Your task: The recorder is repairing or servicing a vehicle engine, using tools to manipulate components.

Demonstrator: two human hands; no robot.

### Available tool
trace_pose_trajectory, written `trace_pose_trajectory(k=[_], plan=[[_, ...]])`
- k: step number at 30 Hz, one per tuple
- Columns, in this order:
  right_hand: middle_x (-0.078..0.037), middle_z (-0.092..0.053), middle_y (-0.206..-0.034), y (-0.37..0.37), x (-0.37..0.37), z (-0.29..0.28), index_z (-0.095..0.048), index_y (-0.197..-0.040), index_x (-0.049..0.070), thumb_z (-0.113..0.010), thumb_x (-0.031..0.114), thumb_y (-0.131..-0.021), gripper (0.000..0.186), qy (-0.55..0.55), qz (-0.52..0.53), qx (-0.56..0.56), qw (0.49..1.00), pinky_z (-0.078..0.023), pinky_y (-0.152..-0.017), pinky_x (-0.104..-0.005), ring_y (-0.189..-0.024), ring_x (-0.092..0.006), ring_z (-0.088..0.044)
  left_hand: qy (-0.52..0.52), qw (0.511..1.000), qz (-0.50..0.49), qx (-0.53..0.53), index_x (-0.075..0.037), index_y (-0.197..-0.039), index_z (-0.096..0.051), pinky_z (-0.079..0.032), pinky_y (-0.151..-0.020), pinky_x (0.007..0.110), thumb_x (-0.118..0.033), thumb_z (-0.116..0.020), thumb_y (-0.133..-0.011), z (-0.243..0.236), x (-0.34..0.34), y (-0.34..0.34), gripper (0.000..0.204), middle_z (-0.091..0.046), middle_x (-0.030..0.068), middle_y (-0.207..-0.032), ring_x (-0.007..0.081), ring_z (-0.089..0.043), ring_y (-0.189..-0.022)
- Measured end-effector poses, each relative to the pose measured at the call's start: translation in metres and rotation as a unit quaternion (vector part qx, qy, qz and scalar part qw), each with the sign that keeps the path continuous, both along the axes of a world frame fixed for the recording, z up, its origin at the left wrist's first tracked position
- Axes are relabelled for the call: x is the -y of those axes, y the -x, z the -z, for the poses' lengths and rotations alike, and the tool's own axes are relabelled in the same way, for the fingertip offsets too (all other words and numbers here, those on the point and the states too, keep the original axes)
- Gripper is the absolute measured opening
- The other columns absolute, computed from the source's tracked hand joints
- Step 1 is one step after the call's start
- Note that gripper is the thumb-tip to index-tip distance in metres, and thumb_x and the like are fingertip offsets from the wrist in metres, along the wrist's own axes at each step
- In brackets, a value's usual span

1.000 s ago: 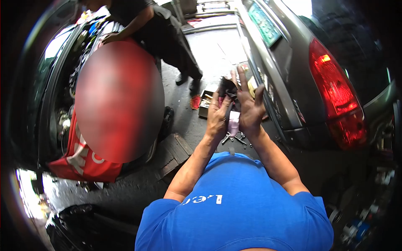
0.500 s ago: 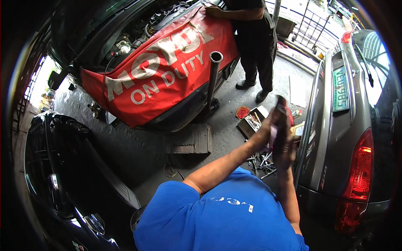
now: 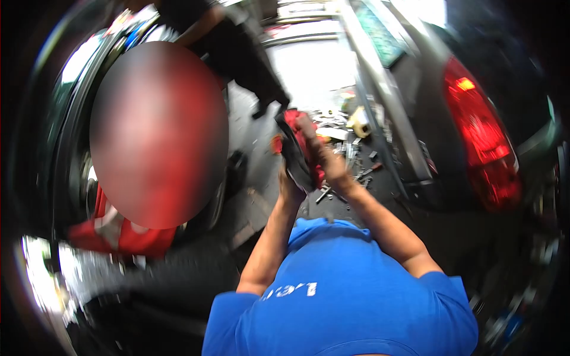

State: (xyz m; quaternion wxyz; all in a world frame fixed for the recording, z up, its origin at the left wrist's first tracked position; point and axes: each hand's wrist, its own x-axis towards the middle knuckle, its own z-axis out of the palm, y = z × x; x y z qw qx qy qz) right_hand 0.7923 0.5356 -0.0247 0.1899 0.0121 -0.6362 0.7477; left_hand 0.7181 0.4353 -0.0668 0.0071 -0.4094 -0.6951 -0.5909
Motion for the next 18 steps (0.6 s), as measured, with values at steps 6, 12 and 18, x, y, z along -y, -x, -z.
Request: trace_pose_trajectory(k=[6, 12, 18], plan=[[-0.02, -0.023, -0.153, 0.012, -0.017, 0.017, -0.038, -0.144, 0.017, -0.046, 0.036, -0.098, 0.051, 0.012, 0.194, -0.027, 0.98, -0.013, -0.116, -0.0439, -0.143, -0.0385, -0.012, -0.04, 0.915, 0.091, 0.39, -0.005, -0.131, -0.044, -0.051, -0.078, 0.028, -0.048, -0.045, -0.094, 0.018, -0.013, -0.046, 0.057, -0.055, 0.0061, -0.111, 0.017, -0.057, -0.097], [-0.025, -0.033, -0.145, -0.03, -0.034, 0.008, -0.03, -0.146, 0.008, -0.049, 0.051, -0.093, 0.071, -0.095, 0.351, 0.056, 0.93, -0.022, -0.114, -0.0404, -0.138, -0.0385, -0.027, 0.025, 0.898, 0.24, 0.369, -0.005, -0.145, -0.027, -0.043, -0.094, 0.036, -0.062, -0.024, -0.097, -0.012, -0.073, -0.068, 0.075, -0.041, 0.016, -0.133, 0.0208, -0.047, -0.116], [-0.014, -0.057, -0.125, -0.094, -0.087, 0.036, -0.053, -0.128, 0.004, -0.05, 0.027, -0.097, 0.039, -0.091, 0.533, -0.084, 0.837, -0.041, -0.101, -0.0331, -0.116, -0.0196, -0.053, 0.115, 0.83, 0.421, 0.346, -0.004, -0.151, -0.005, -0.006, -0.117, 0.041, -0.072, -0.016, -0.09, -0.018, -0.093, -0.109, 0.092, -0.005, 0.0152, -0.157, 0.0269, -0.008, -0.145]])
